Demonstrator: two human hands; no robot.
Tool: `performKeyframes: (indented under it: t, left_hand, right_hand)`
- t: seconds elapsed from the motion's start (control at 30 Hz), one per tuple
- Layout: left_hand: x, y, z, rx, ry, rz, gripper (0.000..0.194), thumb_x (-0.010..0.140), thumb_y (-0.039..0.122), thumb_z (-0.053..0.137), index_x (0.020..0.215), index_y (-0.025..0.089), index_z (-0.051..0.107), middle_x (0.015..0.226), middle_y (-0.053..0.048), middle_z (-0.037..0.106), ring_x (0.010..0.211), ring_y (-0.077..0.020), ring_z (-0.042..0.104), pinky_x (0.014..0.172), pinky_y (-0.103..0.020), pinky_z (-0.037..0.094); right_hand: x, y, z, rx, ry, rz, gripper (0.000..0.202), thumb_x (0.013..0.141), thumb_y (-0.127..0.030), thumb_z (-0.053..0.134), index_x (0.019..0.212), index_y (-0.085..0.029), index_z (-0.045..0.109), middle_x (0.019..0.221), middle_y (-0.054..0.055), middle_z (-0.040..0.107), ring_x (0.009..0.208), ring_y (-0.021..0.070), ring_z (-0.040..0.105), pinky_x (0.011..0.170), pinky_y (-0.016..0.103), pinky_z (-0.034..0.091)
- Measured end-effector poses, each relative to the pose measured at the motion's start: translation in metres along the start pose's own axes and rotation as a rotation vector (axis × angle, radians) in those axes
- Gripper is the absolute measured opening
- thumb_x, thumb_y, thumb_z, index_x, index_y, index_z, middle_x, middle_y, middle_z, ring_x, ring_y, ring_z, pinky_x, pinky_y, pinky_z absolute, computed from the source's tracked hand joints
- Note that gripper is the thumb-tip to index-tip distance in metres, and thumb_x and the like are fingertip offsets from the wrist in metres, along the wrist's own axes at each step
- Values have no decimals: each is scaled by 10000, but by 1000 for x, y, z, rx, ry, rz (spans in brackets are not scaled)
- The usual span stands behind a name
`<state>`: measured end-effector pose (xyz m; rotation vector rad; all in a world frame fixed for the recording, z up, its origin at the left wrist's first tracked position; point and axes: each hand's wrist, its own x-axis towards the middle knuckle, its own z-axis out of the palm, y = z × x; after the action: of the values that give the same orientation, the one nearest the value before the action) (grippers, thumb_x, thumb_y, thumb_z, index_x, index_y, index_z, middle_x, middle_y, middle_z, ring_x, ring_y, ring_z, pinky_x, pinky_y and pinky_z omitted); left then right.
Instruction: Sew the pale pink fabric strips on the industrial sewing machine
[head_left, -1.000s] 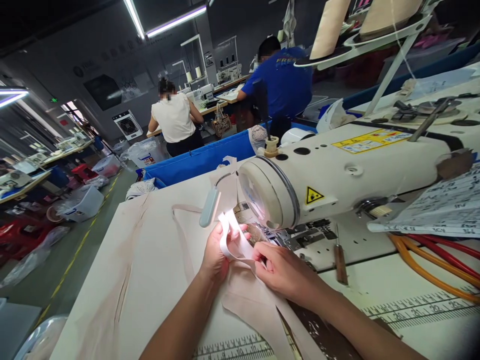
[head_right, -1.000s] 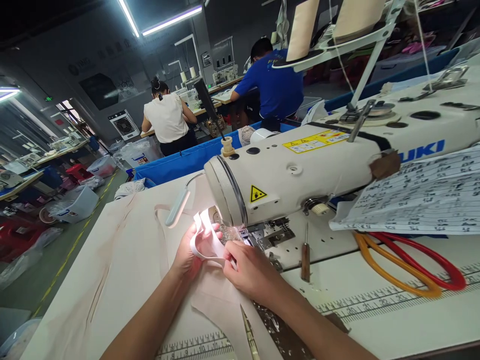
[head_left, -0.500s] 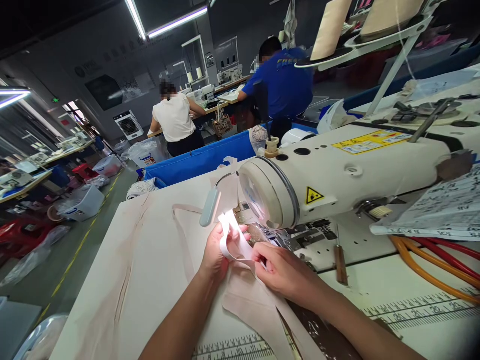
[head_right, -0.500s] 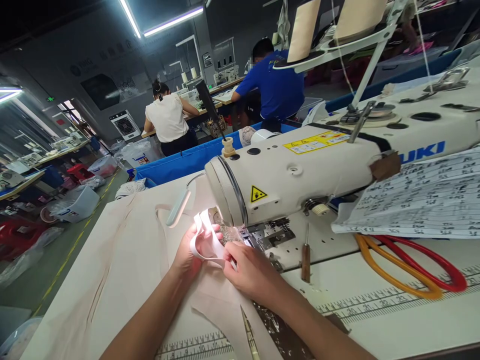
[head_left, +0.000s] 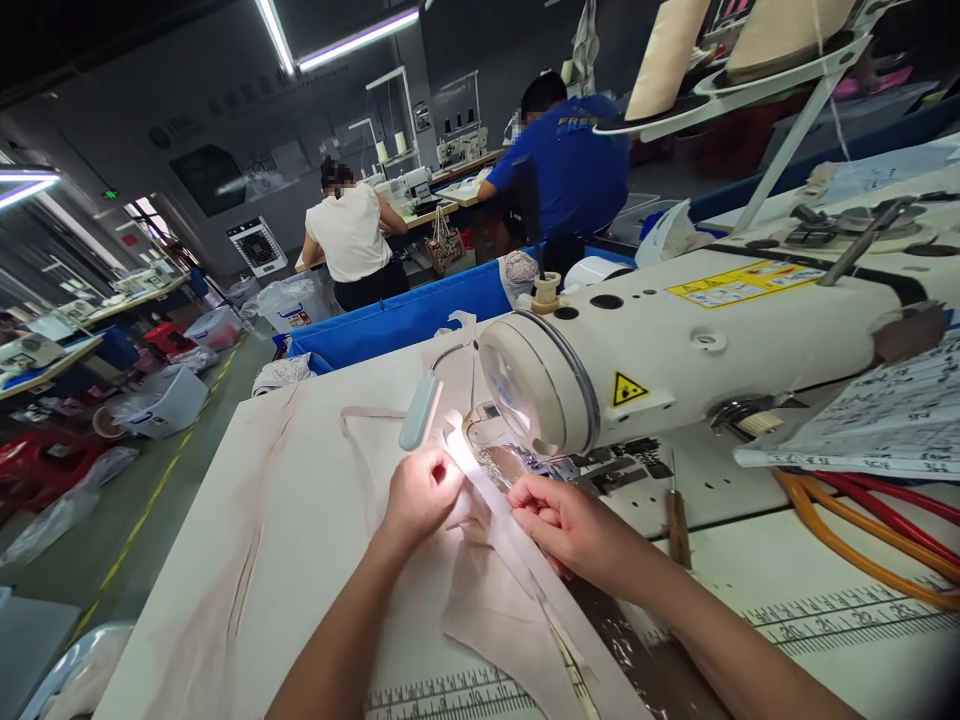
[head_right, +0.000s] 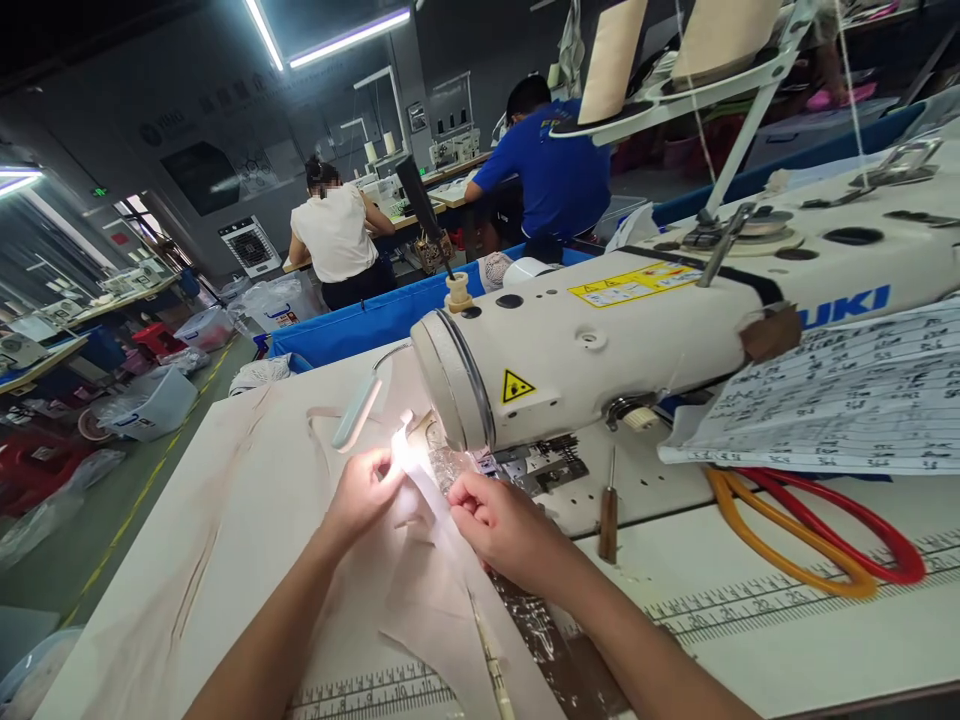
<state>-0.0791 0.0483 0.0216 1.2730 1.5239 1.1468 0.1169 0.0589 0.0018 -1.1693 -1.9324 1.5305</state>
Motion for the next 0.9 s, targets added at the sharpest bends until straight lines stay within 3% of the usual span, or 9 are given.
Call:
performKeyframes:
  t: [0.07, 0.17, 0.3, 0.53, 0.9]
  left_hand:
    - [-3, 5, -1, -48, -252, -94, 277, 704, 245, 586, 441, 196, 515, 496, -8, 504, 511, -134, 450, 513, -249, 326]
    - [-6, 7, 4, -173, -373, -155, 249, 728, 322, 608, 529, 174, 589, 546, -10, 551, 455, -100, 403, 462, -236, 285]
    - [-5, -2, 13, -297, -297, -120, 299, 705, 445, 740, 733, 151, 699, 698, -26, 637, 546, -102, 488, 499, -217, 339]
    - [-3, -9, 20, -485, -227, -187, 414, 607, 481, 828, 778, 124, 708, 781, -97, 716, 683, -177, 639, 677, -288, 510]
    - [-1, -11, 16, -507, -248, -188, 466, 651, 484, 807, 934, 126, 715, 834, -117, 739, 734, -210, 677, 755, -338, 529]
  right_hand:
    - [1, 0, -1, 25, 17, 8, 137, 787, -358, 507, 780, -226, 468, 498, -81, 433, 434, 124, 468, 429, 221, 324]
    - [2, 0, -1, 51, 35, 20, 153, 766, -371, 516, 758, -228, 464, 474, -89, 398, 418, 120, 444, 421, 219, 308]
    - [5, -4, -1, 77, 34, 32, 188, 735, -410, 515, 739, -233, 449, 472, -91, 380, 397, 116, 420, 403, 225, 303]
    - [3, -11, -7, 51, -50, 1, 254, 739, -452, 543, 693, -228, 430, 523, -78, 385, 421, 107, 409, 409, 229, 283]
    - [3, -3, -6, -56, -64, -16, 225, 769, -371, 536, 673, -221, 399, 509, -76, 401, 425, 111, 431, 440, 229, 284]
